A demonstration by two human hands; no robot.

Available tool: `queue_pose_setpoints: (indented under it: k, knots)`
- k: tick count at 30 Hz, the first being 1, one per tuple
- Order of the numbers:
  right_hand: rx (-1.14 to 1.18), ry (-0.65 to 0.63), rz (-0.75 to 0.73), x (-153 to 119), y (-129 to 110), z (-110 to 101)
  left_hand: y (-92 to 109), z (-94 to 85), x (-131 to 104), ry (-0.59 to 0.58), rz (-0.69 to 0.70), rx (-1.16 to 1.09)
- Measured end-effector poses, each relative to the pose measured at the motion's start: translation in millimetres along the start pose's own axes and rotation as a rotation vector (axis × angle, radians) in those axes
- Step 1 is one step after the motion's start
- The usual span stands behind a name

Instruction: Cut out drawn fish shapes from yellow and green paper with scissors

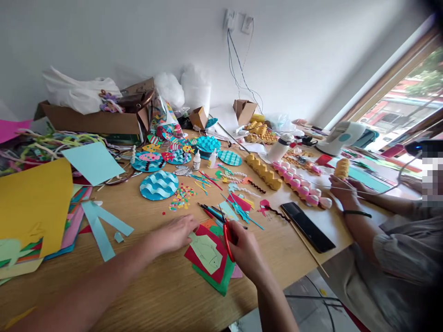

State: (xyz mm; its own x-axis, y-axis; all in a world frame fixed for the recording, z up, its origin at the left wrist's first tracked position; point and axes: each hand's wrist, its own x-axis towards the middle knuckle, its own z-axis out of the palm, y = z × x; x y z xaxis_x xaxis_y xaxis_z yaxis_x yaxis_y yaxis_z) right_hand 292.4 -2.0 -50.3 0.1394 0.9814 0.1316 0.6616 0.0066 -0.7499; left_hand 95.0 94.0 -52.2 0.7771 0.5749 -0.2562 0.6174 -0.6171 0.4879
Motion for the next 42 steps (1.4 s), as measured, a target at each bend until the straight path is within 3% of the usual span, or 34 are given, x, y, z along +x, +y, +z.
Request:
queue_pose_setpoints:
  k: [7,13,16,21,24,28,33,38,42]
  knots:
    - [0.043,-0.015,0.032,-1,4,10,6,-7.6,5,-0.03,0.044,-0.044]
    - [0.104,0.021,0.047,-1,4,6,4,-18.6,3,-0.03,0.012,-0.203]
    - [0.163,0.003,0.044,1,-1,2,-1,-29.4,-3,0.012,0.033,-0.321]
    - [0.492,-0.085,0.07,14,-21,-4,-4,-47.0,-24,0.106,0.059,-0.522]
    - [0.587,-0.109,0.087,22,-34,-5,-3,-55.6,-38,0.184,0.011,-0.646]
    - [0.587,-0.146,0.054,31,-48,-1,0,-67.0,-53,0.327,-0.091,-0.854]
    - [0.536,-0.165,-0.021,46,-74,5,-6,-82.5,-64,0.545,-0.092,-0.846]
    - [0.558,-0.16,-0.084,65,-106,11,-14,-93.7,-76,0.942,-0.077,-0.816]
    - [0.632,-0.077,-0.143,80,-126,20,-15,-103.7,-89,1.307,-0.016,-0.836]
